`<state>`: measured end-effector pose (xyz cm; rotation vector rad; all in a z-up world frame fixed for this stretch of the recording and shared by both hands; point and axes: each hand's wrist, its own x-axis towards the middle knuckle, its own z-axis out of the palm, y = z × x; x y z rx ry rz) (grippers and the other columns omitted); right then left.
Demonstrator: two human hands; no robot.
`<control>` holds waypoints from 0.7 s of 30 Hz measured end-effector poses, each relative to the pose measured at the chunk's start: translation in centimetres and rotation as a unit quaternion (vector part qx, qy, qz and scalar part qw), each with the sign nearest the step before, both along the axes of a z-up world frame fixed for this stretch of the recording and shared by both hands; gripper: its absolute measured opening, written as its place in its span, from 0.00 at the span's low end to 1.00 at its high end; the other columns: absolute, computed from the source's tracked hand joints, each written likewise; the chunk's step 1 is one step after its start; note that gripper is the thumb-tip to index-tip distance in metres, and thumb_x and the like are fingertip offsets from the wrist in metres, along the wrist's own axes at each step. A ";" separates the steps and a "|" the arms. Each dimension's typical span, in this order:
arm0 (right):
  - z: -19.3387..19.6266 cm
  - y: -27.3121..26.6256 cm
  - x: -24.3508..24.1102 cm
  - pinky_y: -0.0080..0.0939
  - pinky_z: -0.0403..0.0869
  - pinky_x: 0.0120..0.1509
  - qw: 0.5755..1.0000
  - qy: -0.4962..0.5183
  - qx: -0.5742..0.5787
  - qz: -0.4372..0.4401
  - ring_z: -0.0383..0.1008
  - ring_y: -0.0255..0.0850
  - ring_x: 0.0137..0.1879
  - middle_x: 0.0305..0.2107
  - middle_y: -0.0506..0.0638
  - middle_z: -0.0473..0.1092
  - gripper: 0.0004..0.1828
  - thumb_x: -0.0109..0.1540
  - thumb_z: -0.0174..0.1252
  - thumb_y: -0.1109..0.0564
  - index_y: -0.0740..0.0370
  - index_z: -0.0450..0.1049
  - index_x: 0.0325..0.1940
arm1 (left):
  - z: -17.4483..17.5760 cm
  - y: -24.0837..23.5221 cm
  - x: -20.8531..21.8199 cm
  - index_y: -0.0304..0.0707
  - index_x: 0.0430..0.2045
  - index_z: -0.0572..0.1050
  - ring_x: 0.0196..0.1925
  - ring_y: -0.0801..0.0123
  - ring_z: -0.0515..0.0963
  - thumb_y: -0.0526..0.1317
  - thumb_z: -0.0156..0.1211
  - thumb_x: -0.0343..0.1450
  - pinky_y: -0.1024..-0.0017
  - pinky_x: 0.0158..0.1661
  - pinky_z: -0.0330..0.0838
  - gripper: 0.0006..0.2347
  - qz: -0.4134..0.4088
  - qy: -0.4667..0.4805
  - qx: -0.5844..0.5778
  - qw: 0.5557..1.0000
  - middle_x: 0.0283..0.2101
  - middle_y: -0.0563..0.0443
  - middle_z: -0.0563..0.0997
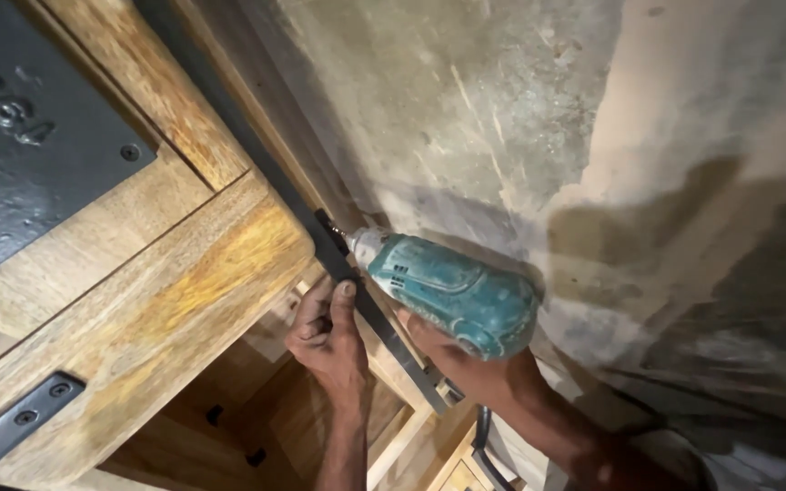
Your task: The person uses a corded drill to drive screws into a wooden cabinet, securing a black metal handle and a metal plate to the front. The person repeatedly positions the drill and drives screws into pre-drilled holes on the cabinet door and side.
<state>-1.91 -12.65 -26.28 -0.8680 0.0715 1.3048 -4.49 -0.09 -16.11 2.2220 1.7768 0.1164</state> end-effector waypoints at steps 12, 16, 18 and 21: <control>2.0 -0.1 4.0 0.37 0.79 0.35 0.994 0.057 -0.080 0.045 0.79 0.35 0.33 0.30 0.47 0.80 0.13 0.60 0.66 0.50 0.60 0.80 0.42 | 0.1 -0.9 0.4 0.24 0.50 0.80 0.41 0.75 0.83 0.31 0.62 0.73 0.78 0.44 0.77 0.12 0.024 -0.024 -0.013 0.999 0.42 0.47 0.87; 2.1 0.1 6.1 0.38 0.77 0.32 0.987 0.076 -0.112 0.090 0.77 0.36 0.29 0.26 0.47 0.80 0.12 0.58 0.68 0.51 0.60 0.82 0.40 | -2.6 -5.1 1.2 0.22 0.53 0.75 0.49 0.72 0.83 0.30 0.61 0.73 0.75 0.50 0.79 0.14 -0.055 -0.011 0.134 0.989 0.53 0.45 0.81; 1.8 0.3 5.9 0.37 0.80 0.32 0.986 0.125 -0.091 0.055 0.80 0.34 0.30 0.29 0.46 0.81 0.13 0.56 0.68 0.53 0.60 0.82 0.42 | -4.1 -5.8 -1.4 0.23 0.50 0.76 0.43 0.68 0.84 0.34 0.60 0.75 0.73 0.44 0.80 0.12 0.075 -0.150 0.157 0.973 0.45 0.40 0.84; 1.5 0.4 6.5 0.36 0.82 0.34 0.988 0.134 -0.069 0.032 0.82 0.33 0.33 0.32 0.46 0.81 0.15 0.56 0.68 0.55 0.62 0.81 0.45 | -5.5 -3.7 -2.2 0.16 0.49 0.74 0.44 0.56 0.81 0.34 0.49 0.88 0.66 0.44 0.76 0.11 0.063 -0.599 -0.287 0.745 0.43 0.36 0.81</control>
